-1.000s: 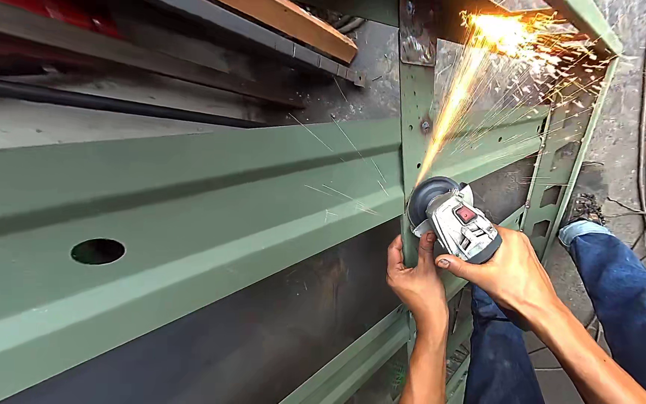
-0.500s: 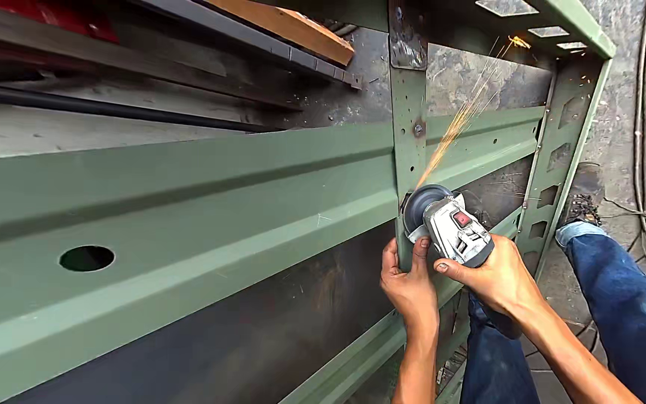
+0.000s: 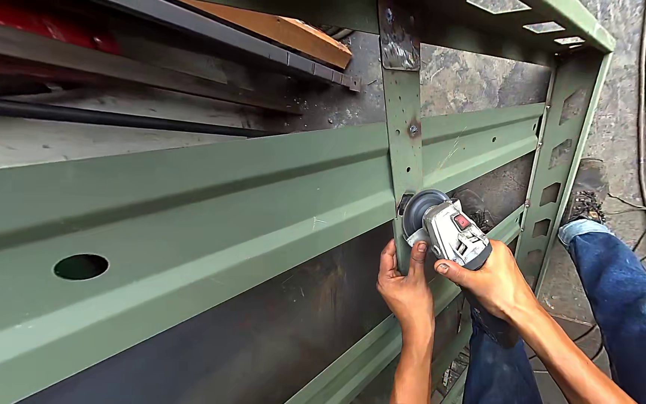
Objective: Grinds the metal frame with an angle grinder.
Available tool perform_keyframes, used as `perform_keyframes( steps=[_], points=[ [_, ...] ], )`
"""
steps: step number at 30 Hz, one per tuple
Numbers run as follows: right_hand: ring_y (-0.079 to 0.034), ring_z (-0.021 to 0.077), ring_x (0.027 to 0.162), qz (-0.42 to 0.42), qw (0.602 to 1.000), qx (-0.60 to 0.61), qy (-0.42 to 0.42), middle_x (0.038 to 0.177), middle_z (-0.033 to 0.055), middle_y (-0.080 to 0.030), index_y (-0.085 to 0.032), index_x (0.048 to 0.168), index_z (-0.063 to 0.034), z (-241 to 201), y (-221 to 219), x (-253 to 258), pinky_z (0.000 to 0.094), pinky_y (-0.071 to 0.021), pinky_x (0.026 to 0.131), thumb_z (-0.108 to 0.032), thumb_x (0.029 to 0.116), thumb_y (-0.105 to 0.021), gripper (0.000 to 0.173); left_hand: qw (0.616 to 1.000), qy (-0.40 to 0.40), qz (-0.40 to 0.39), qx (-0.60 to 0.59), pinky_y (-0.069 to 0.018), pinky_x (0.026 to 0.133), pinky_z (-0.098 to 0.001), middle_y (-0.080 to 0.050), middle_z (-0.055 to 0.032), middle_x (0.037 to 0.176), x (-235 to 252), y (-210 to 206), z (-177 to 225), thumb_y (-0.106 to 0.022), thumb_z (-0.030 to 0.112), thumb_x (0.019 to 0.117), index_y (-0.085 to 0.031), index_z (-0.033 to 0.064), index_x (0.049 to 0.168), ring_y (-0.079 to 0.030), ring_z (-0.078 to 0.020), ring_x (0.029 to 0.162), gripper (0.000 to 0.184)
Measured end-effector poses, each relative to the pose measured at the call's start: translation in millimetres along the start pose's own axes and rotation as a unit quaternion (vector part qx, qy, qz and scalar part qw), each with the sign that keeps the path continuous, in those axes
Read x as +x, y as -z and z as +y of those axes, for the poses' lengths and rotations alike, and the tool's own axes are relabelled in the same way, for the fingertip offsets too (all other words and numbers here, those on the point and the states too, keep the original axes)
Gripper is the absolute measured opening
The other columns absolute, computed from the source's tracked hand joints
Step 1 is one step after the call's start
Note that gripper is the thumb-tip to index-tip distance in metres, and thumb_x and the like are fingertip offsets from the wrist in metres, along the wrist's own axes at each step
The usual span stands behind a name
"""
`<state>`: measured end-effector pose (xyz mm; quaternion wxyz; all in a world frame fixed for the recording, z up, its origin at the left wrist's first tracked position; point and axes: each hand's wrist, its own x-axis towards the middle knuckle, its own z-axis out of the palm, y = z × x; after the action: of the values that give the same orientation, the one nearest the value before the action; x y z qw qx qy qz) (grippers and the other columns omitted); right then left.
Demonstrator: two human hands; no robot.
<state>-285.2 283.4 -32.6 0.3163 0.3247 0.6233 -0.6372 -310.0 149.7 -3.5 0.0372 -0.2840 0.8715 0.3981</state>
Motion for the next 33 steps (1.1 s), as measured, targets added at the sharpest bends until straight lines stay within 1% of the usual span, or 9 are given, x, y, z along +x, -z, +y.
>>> perform_keyframes(
  steps=[5,10,13,15,18,22,26,30,33],
  points=[
    [-0.067,0.0061,0.061,0.0,0.999,0.035,-0.014,0.068,-0.0101,-0.068,-0.072,0.085,-0.0283,2.8,-8.8,-8.4,0.0355,-0.06,0.057,-0.086,0.0622,-0.074,0.062,1.0,-0.003,-0.023,-0.017,-0.0632,0.081,-0.0297,-0.077,-0.0049,0.101,-1.9,4.4,-2.2,-0.076,0.013,0.0909,-0.07,0.0057,0.122,-0.075,-0.0142,0.09,0.033],
    [-0.065,0.0051,0.061,-0.004,1.0,-0.017,-0.015,0.066,-0.0111,-0.065,-0.071,0.08,-0.0298,-8.7,-1.2,-8.0,0.037,-0.0563,0.054,-0.09,0.0589,-0.072,0.064,0.999,0.002,-0.027,-0.017,-0.0627,0.078,-0.0291,-0.077,-0.0049,0.098,-2.9,5.5,-0.5,-0.072,0.015,0.0942,-0.071,0.0056,0.12,-0.074,-0.0136,0.087,0.027],
    [-0.064,0.0036,0.062,-0.011,0.999,-0.034,-0.02,0.066,-0.0125,-0.065,-0.07,0.08,-0.0308,-14.6,-2.9,-15.2,0.0368,-0.0564,0.056,-0.093,0.058,-0.069,0.066,0.998,0.016,-0.064,-0.022,-0.0612,0.085,-0.0309,-0.075,-0.006,0.108,-5.6,14.0,1.1,-0.062,0.02,0.1004,-0.065,0.0071,0.131,-0.073,-0.0151,0.097,0.033],
    [-0.065,0.0043,0.062,-0.01,0.999,-0.031,-0.033,0.066,-0.0119,-0.065,-0.07,0.079,-0.0299,-14.6,-3.8,-17.7,0.0372,-0.0565,0.057,-0.093,0.0582,-0.069,0.066,0.997,0.019,-0.08,-0.014,-0.061,0.087,-0.0308,-0.075,-0.0054,0.111,-4.3,17.4,3.7,-0.062,0.017,0.1002,-0.064,0.0079,0.134,-0.072,-0.0145,0.1,0.036],
    [-0.064,0.0064,0.058,-0.002,0.999,-0.028,-0.03,0.064,-0.0101,-0.064,-0.07,0.078,-0.0293,-15.0,-2.6,-16.1,0.0378,-0.0555,0.053,-0.09,0.0596,-0.071,0.063,0.996,0.032,-0.08,-0.01,-0.0622,0.086,-0.0331,-0.076,-0.0045,0.108,-2.4,17.6,7.5,-0.067,0.017,0.0982,-0.066,0.0098,0.131,-0.073,-0.0157,0.097,0.034],
    [-0.066,0.0047,0.064,-0.004,0.999,-0.019,-0.044,0.068,-0.0115,-0.066,-0.071,0.083,-0.029,-12.2,-8.6,-21.2,0.0365,-0.0589,0.059,-0.092,0.0586,-0.07,0.068,0.995,0.027,-0.09,-0.028,-0.0609,0.089,-0.0316,-0.075,-0.0063,0.112,-3.1,21.6,3.1,-0.065,0.012,0.0979,-0.062,0.0067,0.136,-0.073,-0.0154,0.1,0.038],
    [-0.067,0.0075,0.058,0.001,0.999,0.003,-0.039,0.066,-0.0089,-0.067,-0.071,0.081,-0.0283,-9.7,-9.4,-16.8,0.0375,-0.0591,0.055,-0.088,0.0614,-0.072,0.063,0.998,0.024,-0.061,-0.01,-0.0632,0.078,-0.031,-0.076,-0.0038,0.099,-1.5,15.6,4.9,-0.071,0.015,0.0953,-0.069,0.0087,0.123,-0.074,-0.0144,0.088,0.029],
    [-0.066,0.0046,0.063,0.008,0.999,-0.001,-0.032,0.069,-0.0114,-0.067,-0.072,0.083,-0.0286,-9.8,-13.6,-23.8,0.0357,-0.0587,0.058,-0.09,0.0609,-0.071,0.066,0.996,0.019,-0.089,-0.009,-0.0615,0.085,-0.0296,-0.075,-0.0041,0.107,-4.0,22.3,2.4,-0.064,0.017,0.0994,-0.064,0.0078,0.134,-0.073,-0.0128,0.095,0.036],
    [-0.067,0.0082,0.059,-0.005,0.999,0.02,-0.035,0.066,-0.0087,-0.068,-0.072,0.082,-0.0278,-13.2,-13.5,-20.2,0.0373,-0.0597,0.056,-0.085,0.0629,-0.074,0.061,0.995,0.023,-0.096,-0.01,-0.0624,0.082,-0.0306,-0.077,-0.0041,0.101,2.4,25.5,6.0,-0.067,0.018,0.098,-0.069,0.0085,0.128,-0.074,-0.0139,0.091,0.031]
  ],
)
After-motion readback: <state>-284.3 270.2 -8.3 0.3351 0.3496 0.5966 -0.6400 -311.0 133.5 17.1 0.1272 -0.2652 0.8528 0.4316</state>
